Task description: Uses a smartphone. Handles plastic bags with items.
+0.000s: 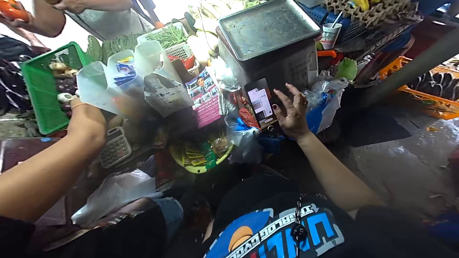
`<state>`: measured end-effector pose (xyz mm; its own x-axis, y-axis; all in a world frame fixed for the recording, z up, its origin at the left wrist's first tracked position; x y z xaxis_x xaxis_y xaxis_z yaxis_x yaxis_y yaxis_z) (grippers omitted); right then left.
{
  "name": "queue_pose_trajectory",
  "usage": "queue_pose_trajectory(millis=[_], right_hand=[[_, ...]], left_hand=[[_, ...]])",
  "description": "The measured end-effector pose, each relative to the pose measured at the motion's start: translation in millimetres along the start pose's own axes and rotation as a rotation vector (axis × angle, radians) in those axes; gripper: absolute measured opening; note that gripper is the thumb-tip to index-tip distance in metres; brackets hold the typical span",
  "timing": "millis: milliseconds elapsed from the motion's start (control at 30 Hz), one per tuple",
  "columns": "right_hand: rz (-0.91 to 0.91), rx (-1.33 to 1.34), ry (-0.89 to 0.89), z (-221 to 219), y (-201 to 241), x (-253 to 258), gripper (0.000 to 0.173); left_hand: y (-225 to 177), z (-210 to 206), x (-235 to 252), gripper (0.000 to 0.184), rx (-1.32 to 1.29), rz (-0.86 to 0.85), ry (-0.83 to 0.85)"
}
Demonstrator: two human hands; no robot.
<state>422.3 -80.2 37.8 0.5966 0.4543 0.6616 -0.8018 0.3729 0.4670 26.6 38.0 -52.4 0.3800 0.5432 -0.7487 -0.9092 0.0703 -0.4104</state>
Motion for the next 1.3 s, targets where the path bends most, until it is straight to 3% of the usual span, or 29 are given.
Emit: queue_pose_trajectory(millis=[100, 167, 267, 367, 600, 700, 933, 1133, 1300], right_hand=[[-0.034, 0.001, 0.039, 5.0, -11.8, 6.9, 0.048], [-0.029, 0.015, 0.058, 3.4, -22.2, 14.0, 0.051], [-0.027, 0.029, 0.052, -1.7, -35.6, 23.2, 0.053], [-0.038, 0.016, 0.05, -2.9, -49.6, 30.1, 0.057], [0.015, 0.094, 0.153, -7.6, -55.4, 43.7, 0.071], [0.085, 0.158, 0.164, -18.5, -60.3, 40.2, 0.07], [0.234, 0.241, 0.168, -31.3, -66.4, 34.8, 0.063], [0.283, 0.245, 0.182, -31.4, -66.6, 34.9, 0.062], [0.261, 0.245, 0.218, -31.7, -65.1, 35.1, 0.063]], left_hand=[[135.5, -57.6, 152.7, 0.035, -0.142, -0.064, 0.099], [156.6, -63.4, 215.2, 0.033, -0.088, -0.09, 0.058], [66.3, -26.2, 192.7, 0.032, -0.078, -0.156, 0.005], [-20.7, -0.1, 168.0, 0.033, -0.092, -0.339, -0.059], [-206.1, 24.7, 92.1, 0.029, -0.497, -0.993, -0.283], [-265.8, 19.1, 79.3, 0.029, -0.677, -1.08, -0.284], [-292.4, -17.3, 108.9, 0.023, -0.81, -0.916, -0.526], [-293.6, -21.9, 114.7, 0.021, -0.895, -0.875, -0.556], [-293.5, -25.3, 113.7, 0.019, -0.809, -0.861, -0.576]])
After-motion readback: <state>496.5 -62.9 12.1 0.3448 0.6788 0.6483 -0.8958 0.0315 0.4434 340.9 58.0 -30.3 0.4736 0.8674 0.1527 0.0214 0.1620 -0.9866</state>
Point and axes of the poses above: each hand's wrist, its own x-axis towards the middle knuckle, its own z-axis out of the back of the hand, y = z × x, the point moved 7 cm from there along x, towards the middle knuckle, and after that the axes turned 6 degrees about x, right-handed, at the moved point
